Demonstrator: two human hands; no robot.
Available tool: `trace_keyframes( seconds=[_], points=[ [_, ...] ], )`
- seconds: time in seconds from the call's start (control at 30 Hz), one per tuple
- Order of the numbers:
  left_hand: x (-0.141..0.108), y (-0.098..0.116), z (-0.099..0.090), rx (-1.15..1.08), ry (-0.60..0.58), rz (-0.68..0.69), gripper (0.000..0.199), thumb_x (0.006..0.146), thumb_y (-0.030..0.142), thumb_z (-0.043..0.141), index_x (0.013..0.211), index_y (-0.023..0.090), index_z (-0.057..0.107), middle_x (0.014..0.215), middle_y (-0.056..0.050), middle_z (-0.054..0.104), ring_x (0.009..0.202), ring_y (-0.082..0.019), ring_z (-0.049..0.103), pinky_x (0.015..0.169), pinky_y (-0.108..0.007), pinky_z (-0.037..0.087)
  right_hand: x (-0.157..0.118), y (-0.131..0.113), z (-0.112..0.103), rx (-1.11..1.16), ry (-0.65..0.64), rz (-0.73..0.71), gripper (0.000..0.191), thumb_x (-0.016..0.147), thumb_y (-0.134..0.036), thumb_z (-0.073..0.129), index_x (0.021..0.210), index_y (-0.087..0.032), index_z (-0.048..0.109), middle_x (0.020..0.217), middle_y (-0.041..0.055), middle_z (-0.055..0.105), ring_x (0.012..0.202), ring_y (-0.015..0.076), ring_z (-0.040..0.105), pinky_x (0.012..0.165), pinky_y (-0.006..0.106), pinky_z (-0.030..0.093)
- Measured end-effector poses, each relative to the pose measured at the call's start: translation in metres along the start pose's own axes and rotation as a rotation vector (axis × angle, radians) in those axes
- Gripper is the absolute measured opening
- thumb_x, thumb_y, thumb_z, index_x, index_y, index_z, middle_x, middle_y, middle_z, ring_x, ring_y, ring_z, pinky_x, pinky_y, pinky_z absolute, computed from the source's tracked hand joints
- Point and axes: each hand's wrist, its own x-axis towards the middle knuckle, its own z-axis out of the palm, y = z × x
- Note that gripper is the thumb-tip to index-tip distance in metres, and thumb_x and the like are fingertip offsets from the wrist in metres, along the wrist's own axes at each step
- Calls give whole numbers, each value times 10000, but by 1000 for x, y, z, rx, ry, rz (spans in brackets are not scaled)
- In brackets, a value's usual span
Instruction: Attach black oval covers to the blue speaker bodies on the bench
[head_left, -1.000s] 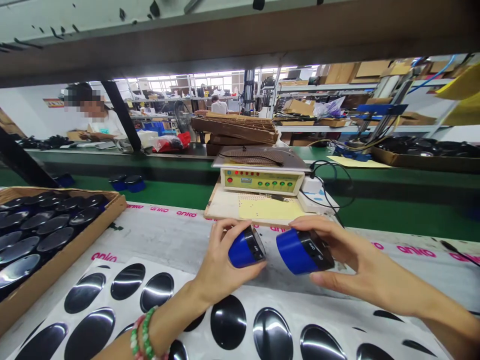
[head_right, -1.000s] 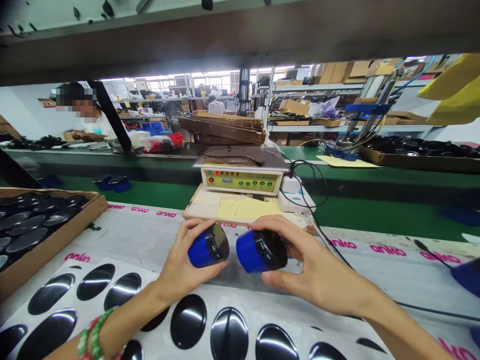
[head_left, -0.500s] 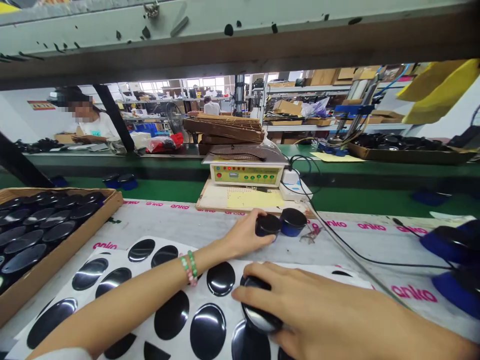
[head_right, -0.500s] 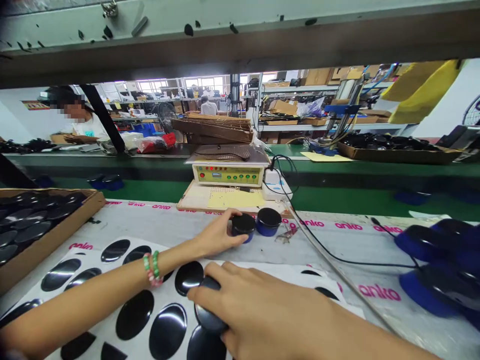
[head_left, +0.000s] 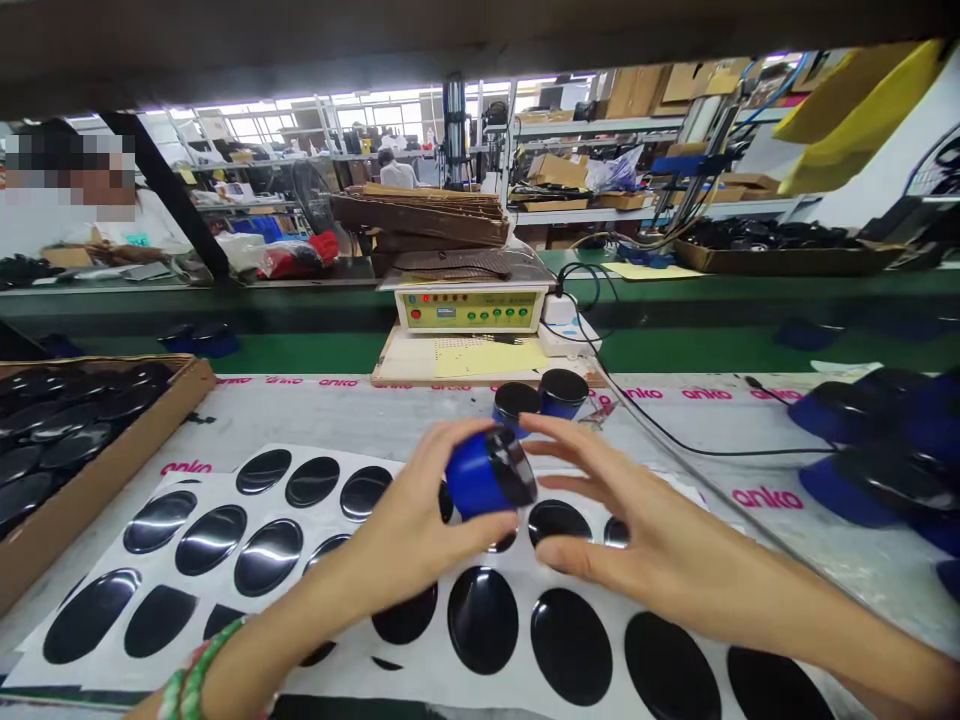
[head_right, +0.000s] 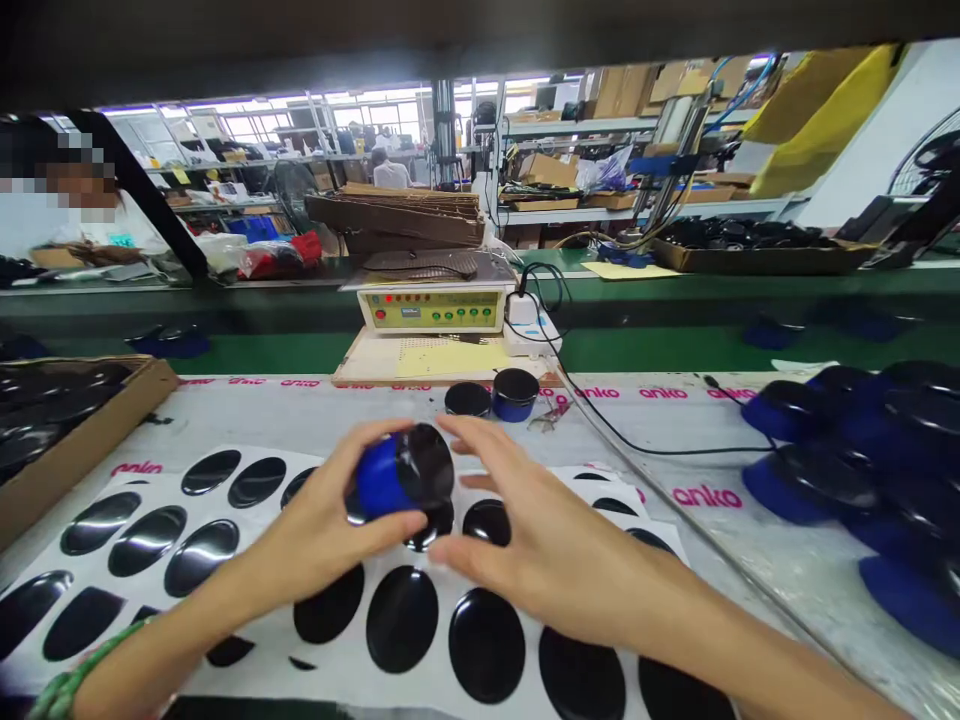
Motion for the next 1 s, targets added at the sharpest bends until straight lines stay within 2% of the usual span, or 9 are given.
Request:
trace_keyframes(
  seconds=[0.2,0.37,0.47,0.53,0.6,0.67,0.73,0.9,1.0],
  points=[
    [45,-57,-29,159,326,-3,621,737,347,688,1258,264,361,1225,-74,501,1137,-249,529,988,-442,428,-52,29,-11,-456,129,122,349,900,-473,523,1222,-344,560,1185,33,644,1056,264,631,872,407,562],
    [75,-102,-51,256,309,-1,562,670,370,741,1109,214,425,1109,-76,558,1066,-275,567,961,-494,442,-104,68,-18,-651,249,129,328,935,-399,468,1233,-309,572,1206,43,647,1068,251,637,891,381,559],
    [77,-94,-52,348,312,30,576,644,354,765,1102,192,457,1143,-114,530,1148,-342,498,993,-580,380,-120,82,-13,-654,195,99,371,953,-329,446,1318,-318,510,1332,31,564,1204,246,543,969,408,495],
    [68,-71,-39,411,335,115,587,674,322,755,1160,190,454,1244,-129,465,1249,-348,392,1061,-576,299,-119,86,-2,-629,139,73,410,961,-293,439,1369,-323,462,1420,18,468,1300,245,429,1032,444,415],
    [51,-40,-15,437,262,250,432,782,263,675,1167,218,483,1224,-84,484,1217,-266,423,1069,-474,330,-110,86,12,-585,98,69,448,974,-250,413,1417,-317,399,1482,12,374,1365,235,312,1092,471,315],
    [33,-13,16,387,-8,438,189,891,176,542,1073,228,550,1088,-40,550,1065,-175,512,949,-334,442,-99,85,24,-514,95,54,473,982,-211,378,1444,-307,353,1506,14,331,1395,220,245,1127,482,242],
    [19,5,45,314,-235,538,123,922,151,495,982,203,589,1004,-27,582,977,-153,528,875,-284,469,-89,82,30,-386,132,42,463,986,-197,353,1436,-302,363,1494,21,361,1388,205,276,1131,450,271],
    [15,15,84,326,-422,548,129,933,201,496,891,170,614,960,-29,624,879,-183,537,766,-313,501,-89,82,13,-166,383,128,386,992,-230,339,1368,-304,388,1274,61,596,1215,190,527,1062,415,401],
    [18,16,99,402,-433,495,188,879,310,600,988,157,606,1030,-61,619,918,-226,553,795,-382,514,-95,88,6,-185,295,160,444,984,-214,354,1409,-316,282,1304,75,565,1249,201,493,1070,466,378]
  ],
)
